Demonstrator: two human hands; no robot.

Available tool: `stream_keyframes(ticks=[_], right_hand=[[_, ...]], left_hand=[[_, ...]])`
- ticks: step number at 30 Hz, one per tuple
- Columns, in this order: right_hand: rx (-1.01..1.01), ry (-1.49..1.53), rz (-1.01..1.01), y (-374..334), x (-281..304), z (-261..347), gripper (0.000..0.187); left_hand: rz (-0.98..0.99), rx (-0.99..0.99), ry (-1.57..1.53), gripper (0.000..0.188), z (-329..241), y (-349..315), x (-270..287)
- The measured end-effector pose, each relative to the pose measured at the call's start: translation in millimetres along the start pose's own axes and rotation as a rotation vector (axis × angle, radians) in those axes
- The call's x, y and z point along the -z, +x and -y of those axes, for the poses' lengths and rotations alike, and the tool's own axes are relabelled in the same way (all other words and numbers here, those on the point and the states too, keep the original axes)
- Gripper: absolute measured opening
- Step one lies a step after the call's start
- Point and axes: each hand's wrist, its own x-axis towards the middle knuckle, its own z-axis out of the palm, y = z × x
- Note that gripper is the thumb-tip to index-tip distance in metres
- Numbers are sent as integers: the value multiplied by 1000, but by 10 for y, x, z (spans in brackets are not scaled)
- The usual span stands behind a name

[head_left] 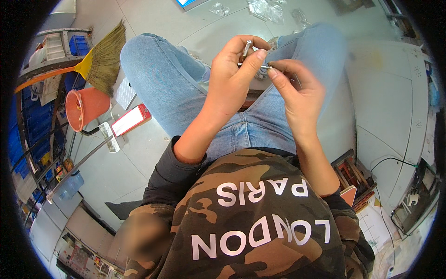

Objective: The person sits on the floor and repeatedly picks up small metal hardware pieces from a white tray, then places them into small plastic bags. They handle the items one at a time, occasionally adjusting the bags or the pile of hardware.

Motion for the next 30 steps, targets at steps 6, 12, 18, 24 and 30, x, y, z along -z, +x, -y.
stream_keyframes(ticks=[6, 12, 18, 24, 30], right_hand=[[151, -39, -33, -30, -28, -14, 11], [167, -43, -44, -36, -39, -11, 10], [173, -50, -8, -17, -9, -21, 11], [73, -2, -8, -42, -8, -50, 10], [24, 45, 20, -35, 6, -44, 10]], left_hand=[[39, 10, 48, 19, -13, 22, 34], [58, 15, 82, 18, -2, 33, 45], [122, 38, 87, 18, -36, 41, 65], [125, -1, 184, 18, -46, 48, 67], [163, 19, 127, 18, -43, 56, 97]])
